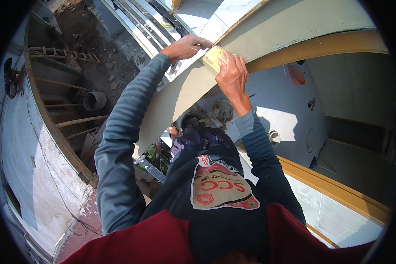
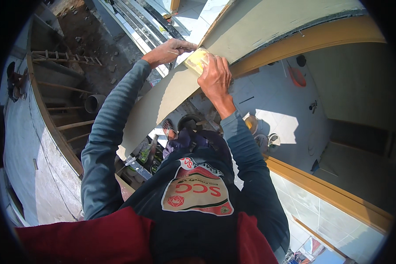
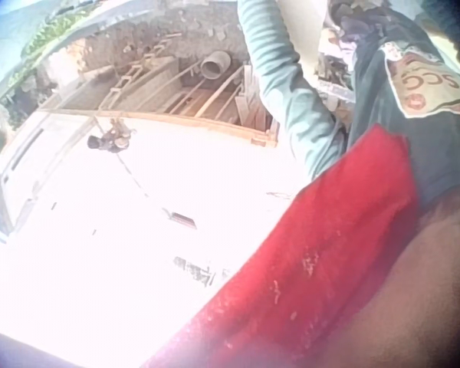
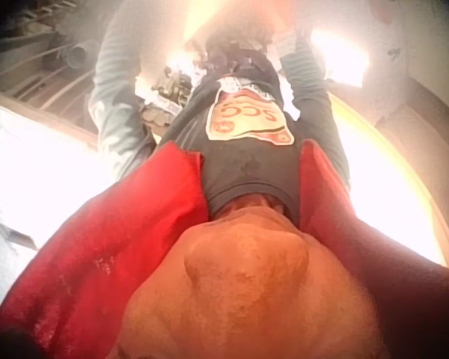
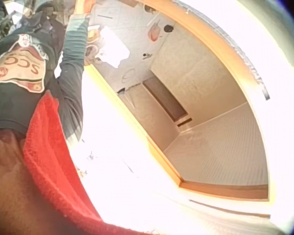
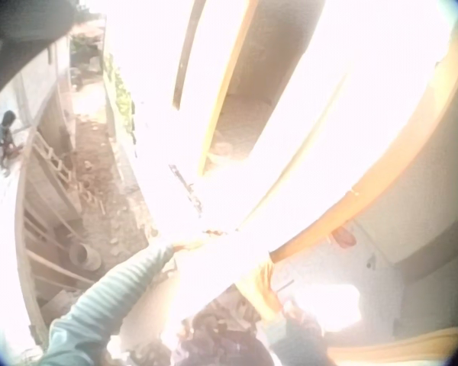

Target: The person applies plaster to a wall corner using a trowel and smooths it with a yellow sponge. They repeatedly dip the tools into a bucket of plaster to continue the coating process.

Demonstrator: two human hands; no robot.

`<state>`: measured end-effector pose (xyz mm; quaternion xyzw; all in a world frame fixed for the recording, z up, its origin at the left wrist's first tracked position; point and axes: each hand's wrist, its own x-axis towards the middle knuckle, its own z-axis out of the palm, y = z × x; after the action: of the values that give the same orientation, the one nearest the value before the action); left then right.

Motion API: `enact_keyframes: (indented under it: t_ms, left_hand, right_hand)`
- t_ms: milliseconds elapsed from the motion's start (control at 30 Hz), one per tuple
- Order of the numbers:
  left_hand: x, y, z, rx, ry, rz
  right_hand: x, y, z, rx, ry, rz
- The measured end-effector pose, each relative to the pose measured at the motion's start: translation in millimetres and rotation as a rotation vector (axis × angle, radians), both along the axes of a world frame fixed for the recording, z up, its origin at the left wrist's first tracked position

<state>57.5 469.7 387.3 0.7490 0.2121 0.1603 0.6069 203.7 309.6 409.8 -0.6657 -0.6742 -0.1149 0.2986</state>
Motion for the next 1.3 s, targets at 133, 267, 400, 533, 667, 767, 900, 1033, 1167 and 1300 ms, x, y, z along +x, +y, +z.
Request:
enact_keyframes:
  t_ms: [133, 267, 400, 533, 667, 767, 900, 1033, 1167, 1300]
  left_hand:
    - [-1, 1, -7, -0.013, -0.046, -0.006]
    - [3, 1, -11, 0.078, -0.076, 0.007]
    - [4, 5, -18, 0.101, -0.085, -0.012]
    - [3, 5, -16, 0.065, -0.082, -0.016]
    - [2, 0, -8, 0.017, -0.043, -0.016]
    - [1, 0, -10, 0.018, -0.041, -0.013]
    - [2, -3, -9, 0.055, -0.08, -0.014]
    - [-1, -1, -9, 0.042, -0.084, -0.014]
    - [-1, -3, 0, 0.018, -0.043, -0.03]
    - [-1, 5, -5, 0.066, -0.027, -0.032]
  right_hand:
    - [2, -3, 33, 0.167, -0.034, 0.002]
    - [8, -30, 85, 0.325, -0.057, 0.051]
    - [13, -41, 65, 0.187, -0.064, 0.109]
    - [15, -27, 36, -0.043, -0.011, 0.074]
    - [10, -15, 24, -0.127, -0.023, 0.041]
    - [8, -5, 15, -0.139, -0.043, 0.034]
    - [9, -1, 9, -0.151, -0.05, 0.028]
    - [6, 2, 14, -0.203, -0.024, 0.015]
    - [10, 4, 16, -0.247, 0.061, 0.006]
    - [3, 0, 30, -0.332, 0.115, 0.053]
